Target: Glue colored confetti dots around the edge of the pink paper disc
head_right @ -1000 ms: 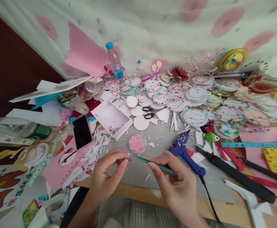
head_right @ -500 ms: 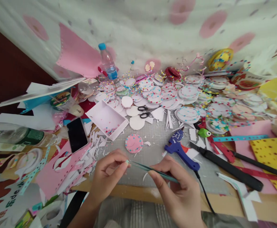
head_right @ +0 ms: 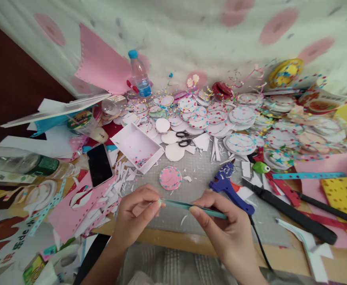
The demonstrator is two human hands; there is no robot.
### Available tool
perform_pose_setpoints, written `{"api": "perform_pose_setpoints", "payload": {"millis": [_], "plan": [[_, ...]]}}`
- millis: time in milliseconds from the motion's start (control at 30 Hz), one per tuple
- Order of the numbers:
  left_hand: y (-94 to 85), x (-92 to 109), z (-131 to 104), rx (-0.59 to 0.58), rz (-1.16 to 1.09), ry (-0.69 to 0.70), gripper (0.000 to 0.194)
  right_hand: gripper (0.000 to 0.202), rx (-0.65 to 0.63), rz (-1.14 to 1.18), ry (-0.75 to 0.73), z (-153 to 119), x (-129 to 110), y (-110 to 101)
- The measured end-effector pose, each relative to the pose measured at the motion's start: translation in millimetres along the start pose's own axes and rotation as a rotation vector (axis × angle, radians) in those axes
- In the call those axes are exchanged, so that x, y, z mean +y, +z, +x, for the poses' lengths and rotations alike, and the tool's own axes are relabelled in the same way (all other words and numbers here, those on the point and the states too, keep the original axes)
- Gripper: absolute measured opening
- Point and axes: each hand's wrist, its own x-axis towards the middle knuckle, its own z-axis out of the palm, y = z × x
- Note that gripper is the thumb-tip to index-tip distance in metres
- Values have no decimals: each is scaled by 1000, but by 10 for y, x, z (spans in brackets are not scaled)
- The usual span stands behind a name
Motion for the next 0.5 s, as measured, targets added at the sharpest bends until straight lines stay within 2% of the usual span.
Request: {"api": "perform_pose_setpoints", "payload": {"millis": [500], "plan": [[-26, -40, 11, -11, -36, 0, 14, 16, 18, -14, -51, -21, 10, -4]]}}
